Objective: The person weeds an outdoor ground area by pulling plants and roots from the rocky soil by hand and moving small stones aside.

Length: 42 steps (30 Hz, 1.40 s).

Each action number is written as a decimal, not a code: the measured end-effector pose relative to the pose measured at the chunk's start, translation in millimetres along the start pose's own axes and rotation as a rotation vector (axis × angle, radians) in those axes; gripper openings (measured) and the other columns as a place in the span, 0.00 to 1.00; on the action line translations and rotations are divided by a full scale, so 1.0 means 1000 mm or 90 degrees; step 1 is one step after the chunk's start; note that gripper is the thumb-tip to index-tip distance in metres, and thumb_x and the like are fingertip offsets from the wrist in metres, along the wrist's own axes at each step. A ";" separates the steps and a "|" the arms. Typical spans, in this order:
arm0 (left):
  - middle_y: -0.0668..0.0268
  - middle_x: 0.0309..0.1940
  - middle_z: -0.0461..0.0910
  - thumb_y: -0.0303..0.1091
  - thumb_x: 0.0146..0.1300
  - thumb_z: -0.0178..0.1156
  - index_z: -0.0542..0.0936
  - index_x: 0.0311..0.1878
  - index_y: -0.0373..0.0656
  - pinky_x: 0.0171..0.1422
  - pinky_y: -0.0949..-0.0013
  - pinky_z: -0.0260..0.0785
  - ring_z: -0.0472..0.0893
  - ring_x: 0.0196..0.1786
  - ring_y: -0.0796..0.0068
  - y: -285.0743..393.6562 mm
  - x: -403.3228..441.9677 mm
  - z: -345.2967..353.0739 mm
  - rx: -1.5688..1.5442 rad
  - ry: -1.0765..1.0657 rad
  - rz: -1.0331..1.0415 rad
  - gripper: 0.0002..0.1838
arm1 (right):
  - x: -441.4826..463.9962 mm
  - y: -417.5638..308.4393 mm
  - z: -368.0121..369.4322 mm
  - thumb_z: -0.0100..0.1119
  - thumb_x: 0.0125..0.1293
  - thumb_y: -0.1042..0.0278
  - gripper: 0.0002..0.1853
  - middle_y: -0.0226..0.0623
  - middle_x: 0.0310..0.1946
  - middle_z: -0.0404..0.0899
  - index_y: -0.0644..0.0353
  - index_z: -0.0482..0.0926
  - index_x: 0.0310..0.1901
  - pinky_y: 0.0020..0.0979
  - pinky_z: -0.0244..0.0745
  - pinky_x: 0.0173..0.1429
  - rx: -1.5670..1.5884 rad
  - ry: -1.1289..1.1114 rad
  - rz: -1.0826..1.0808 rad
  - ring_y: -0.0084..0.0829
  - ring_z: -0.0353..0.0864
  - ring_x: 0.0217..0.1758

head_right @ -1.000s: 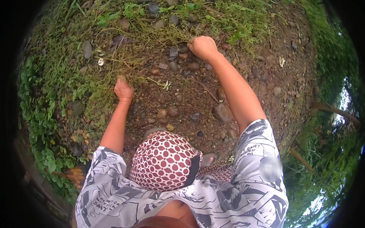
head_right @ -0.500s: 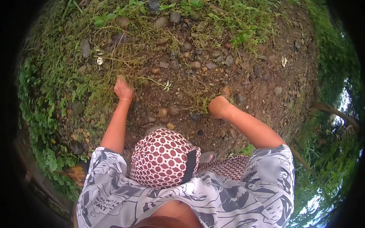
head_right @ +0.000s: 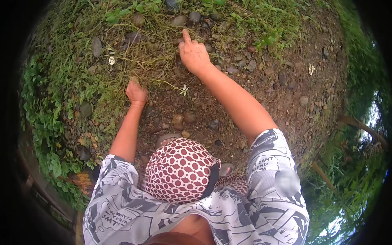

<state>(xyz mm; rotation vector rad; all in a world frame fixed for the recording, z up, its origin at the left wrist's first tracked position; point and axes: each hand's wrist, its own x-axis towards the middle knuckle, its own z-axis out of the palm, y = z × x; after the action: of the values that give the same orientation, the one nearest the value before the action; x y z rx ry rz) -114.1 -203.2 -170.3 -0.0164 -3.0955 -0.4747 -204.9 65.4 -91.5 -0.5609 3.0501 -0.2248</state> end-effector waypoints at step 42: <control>0.54 0.33 0.74 0.31 0.44 0.65 0.75 0.47 0.41 0.38 0.53 0.70 0.76 0.35 0.49 0.004 0.001 0.000 -0.029 0.126 0.057 0.23 | 0.055 0.022 -0.012 0.52 0.58 0.63 0.16 0.49 0.43 0.81 0.58 0.81 0.45 0.44 0.74 0.55 0.115 -0.222 0.166 0.48 0.80 0.49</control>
<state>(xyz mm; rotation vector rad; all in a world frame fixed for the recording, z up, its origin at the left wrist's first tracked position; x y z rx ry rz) -114.5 -198.9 -168.9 -0.1007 -2.8763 -0.5100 -265.1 68.2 -83.3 -0.1668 2.6906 -0.3463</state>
